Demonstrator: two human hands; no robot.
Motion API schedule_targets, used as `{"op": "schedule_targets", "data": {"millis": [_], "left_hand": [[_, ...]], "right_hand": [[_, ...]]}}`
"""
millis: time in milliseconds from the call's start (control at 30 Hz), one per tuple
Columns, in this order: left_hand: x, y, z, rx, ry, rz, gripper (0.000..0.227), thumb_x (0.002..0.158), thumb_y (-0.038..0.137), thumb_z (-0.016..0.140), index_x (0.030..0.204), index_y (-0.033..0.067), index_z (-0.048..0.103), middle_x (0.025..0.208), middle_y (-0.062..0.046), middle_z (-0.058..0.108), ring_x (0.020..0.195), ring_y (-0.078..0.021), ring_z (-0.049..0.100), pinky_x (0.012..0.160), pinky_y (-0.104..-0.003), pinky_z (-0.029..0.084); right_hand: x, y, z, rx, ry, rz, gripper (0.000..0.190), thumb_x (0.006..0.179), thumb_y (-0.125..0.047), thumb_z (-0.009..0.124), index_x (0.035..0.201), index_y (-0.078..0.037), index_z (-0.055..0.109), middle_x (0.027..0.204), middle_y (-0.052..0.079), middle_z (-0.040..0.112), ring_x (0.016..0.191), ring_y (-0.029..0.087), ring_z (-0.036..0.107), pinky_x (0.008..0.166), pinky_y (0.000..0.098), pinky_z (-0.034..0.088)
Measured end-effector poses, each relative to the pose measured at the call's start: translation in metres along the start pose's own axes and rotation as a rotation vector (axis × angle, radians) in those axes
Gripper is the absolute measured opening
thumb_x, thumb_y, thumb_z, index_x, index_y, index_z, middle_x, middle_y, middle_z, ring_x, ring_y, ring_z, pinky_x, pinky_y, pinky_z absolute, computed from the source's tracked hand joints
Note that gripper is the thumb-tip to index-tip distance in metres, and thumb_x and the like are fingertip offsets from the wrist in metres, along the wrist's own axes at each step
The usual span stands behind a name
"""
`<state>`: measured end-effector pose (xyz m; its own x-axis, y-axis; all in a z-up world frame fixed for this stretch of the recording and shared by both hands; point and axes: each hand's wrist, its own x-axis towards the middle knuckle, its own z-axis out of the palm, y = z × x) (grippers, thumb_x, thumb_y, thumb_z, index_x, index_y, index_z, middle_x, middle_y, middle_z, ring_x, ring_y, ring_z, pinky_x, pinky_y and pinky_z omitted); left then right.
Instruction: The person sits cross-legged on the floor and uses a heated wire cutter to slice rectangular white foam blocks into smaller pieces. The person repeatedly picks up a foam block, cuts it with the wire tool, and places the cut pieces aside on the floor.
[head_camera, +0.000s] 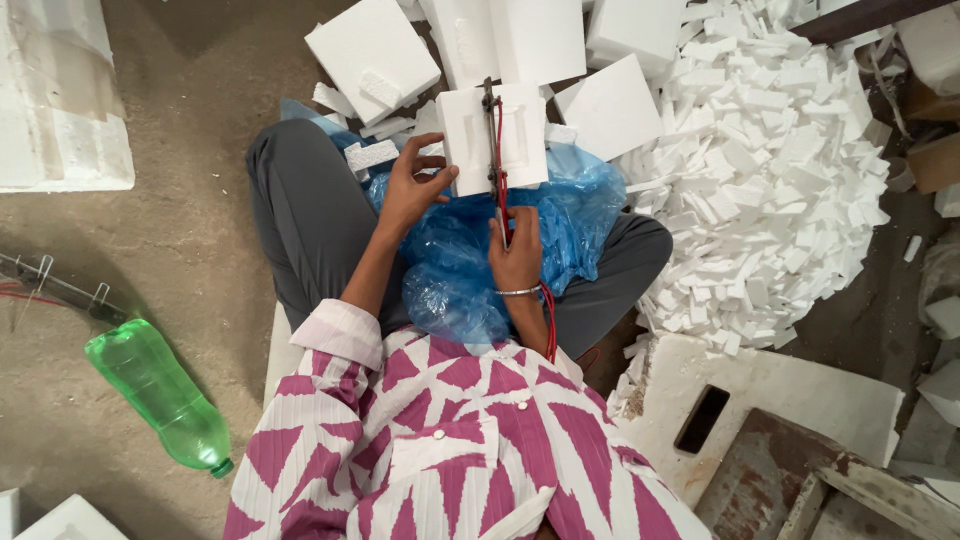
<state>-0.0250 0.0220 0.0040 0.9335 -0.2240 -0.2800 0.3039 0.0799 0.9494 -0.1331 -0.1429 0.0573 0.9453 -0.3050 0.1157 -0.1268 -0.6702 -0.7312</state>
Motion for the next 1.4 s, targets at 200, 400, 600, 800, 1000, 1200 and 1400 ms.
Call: {"op": "schedule_targets", "data": {"millis": [200,400,600,800,1000,1200,1400], "left_hand": [[0.0,-0.001,0.0,-0.023,-0.008,0.023,0.06,0.092,0.026,0.078,0.144,0.0117,0.051,0.119,-0.023,0.07,0.098,-0.0257,0.076,0.066,-0.033,0.067],[0.0,-0.002,0.001,-0.008,0.001,0.012,0.06,0.092,0.026,0.078,0.144,0.0119,0.052,0.119,-0.023,0.07,0.098,-0.026,0.077,0.066,-0.033,0.067],[0.0,-0.001,0.002,-0.003,0.006,0.004,0.06,0.091,0.026,0.078,0.143,0.012,0.051,0.118,-0.022,0.07,0.099,-0.0257,0.077,0.065,-0.032,0.067],[0.002,-0.003,0.003,-0.002,0.014,0.005,0.06,0.091,0.024,0.078,0.143,0.0115,0.05,0.117,-0.02,0.069,0.097,-0.0235,0.076,0.064,-0.031,0.066],[0.004,-0.011,0.006,0.014,0.065,-0.036,0.061,0.088,0.02,0.078,0.14,0.0098,0.048,0.11,-0.016,0.068,0.087,-0.0193,0.073,0.058,-0.029,0.062],[0.009,-0.02,0.008,0.023,0.072,-0.03,0.062,0.091,0.025,0.075,0.143,0.0114,0.046,0.113,-0.016,0.07,0.092,-0.0196,0.073,0.062,-0.03,0.061],[0.003,0.003,0.009,0.046,0.002,0.003,0.074,0.089,0.028,0.077,0.149,0.0143,0.036,0.112,-0.018,0.07,0.092,-0.0208,0.07,0.071,-0.033,0.058]], "right_hand": [[-0.001,-0.004,0.005,-0.001,0.004,-0.058,0.022,0.096,-0.01,0.069,0.112,-0.001,0.057,0.107,0.017,0.058,0.086,0.039,0.065,0.071,0.0442,0.052],[-0.003,-0.007,0.008,-0.019,-0.029,-0.017,0.022,0.096,-0.012,0.068,0.112,-0.002,0.057,0.109,0.018,0.059,0.088,0.042,0.066,0.07,0.0464,0.052],[-0.007,-0.013,0.012,-0.021,-0.028,-0.011,0.021,0.097,-0.013,0.066,0.113,-0.002,0.057,0.11,0.018,0.059,0.091,0.045,0.064,0.071,0.0494,0.05],[-0.009,-0.014,0.016,-0.013,0.013,-0.032,0.019,0.098,-0.012,0.066,0.112,-0.002,0.058,0.109,0.019,0.059,0.09,0.045,0.063,0.073,0.0492,0.05],[-0.015,-0.02,0.013,0.066,0.067,-0.065,0.017,0.099,-0.009,0.065,0.111,0.001,0.058,0.106,0.016,0.058,0.088,0.034,0.063,0.077,0.0417,0.051],[-0.015,-0.017,-0.006,0.225,0.153,-0.125,0.016,0.104,-0.009,0.064,0.116,-0.001,0.056,0.102,0.012,0.058,0.079,0.021,0.06,0.065,0.0319,0.051],[0.027,0.049,-0.058,0.408,0.226,0.17,0.023,0.112,-0.014,0.058,0.123,-0.001,0.043,0.101,0.007,0.077,0.051,0.009,0.056,0.046,0.0259,0.046]]}}
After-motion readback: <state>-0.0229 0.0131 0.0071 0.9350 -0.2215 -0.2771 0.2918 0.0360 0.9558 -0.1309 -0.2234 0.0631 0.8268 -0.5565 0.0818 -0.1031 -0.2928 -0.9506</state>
